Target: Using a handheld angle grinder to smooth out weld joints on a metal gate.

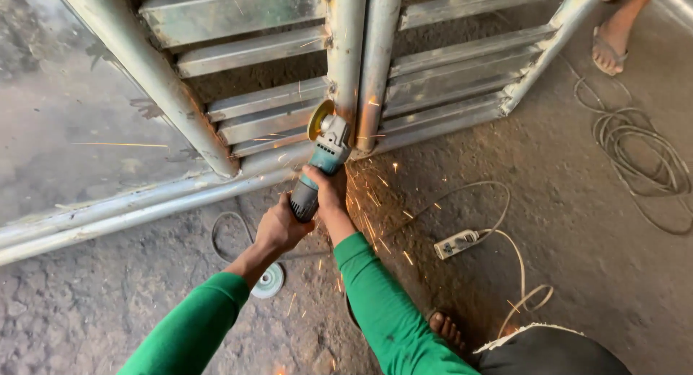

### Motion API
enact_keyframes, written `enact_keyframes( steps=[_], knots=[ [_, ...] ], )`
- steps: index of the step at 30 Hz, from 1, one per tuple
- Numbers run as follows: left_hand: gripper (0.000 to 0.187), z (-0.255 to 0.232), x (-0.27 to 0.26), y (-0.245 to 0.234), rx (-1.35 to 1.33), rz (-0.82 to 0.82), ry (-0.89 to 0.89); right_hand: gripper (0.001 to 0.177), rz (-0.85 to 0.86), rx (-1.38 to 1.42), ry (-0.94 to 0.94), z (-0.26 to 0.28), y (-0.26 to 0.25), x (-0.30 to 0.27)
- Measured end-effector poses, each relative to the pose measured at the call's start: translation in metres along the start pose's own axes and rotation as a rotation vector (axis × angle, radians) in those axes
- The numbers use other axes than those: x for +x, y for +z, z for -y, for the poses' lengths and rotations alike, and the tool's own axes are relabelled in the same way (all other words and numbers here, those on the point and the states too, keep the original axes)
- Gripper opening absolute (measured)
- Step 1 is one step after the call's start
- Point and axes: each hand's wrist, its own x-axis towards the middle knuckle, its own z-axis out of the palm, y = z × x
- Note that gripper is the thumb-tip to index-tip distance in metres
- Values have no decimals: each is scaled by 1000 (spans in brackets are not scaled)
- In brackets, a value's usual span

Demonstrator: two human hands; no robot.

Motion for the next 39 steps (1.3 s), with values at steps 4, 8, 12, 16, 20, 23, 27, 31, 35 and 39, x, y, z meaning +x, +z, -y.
enact_keyframes(
  steps=[4, 8, 12, 16, 20, 23, 27, 31, 35, 39],
  knots=[
    [80, 10, 10, 6, 51, 10, -7, 59, 75, 40, 33, -18, -13, 14],
    [86, 9, 12, 2, 79, 14, 16, 53, 10, 124, 22, -30, -14, 20],
    [77, 16, 7, 4, 86, 15, 42, 54, -12, 167, 24, -31, -14, 6],
    [70, 15, 9, 2, 137, 44, 48, 47, -24, 204, 89, -47, -22, 23],
    [64, 15, 1, 3, 107, 24, 75, 45, -30, 223, 127, -52, -26, 21],
    [66, 12, -5, -5, 99, 49, 88, 44, -28, 227, 126, -53, -22, 21],
    [64, 12, 5, 1, 62, 60, 122, 44, -30, 198, 153, -43, -23, 22],
    [63, 5, 7, -5, 72, 59, 114, 44, -15, 176, 104, -31, -17, 20],
    [59, 5, -10, -5, 107, 60, 93, 46, 9, 209, 121, -31, -21, 6],
    [58, -3, -6, -20, 52, 57, 86, 44, 10, 167, 93, -24, -8, 18]
  ],
)
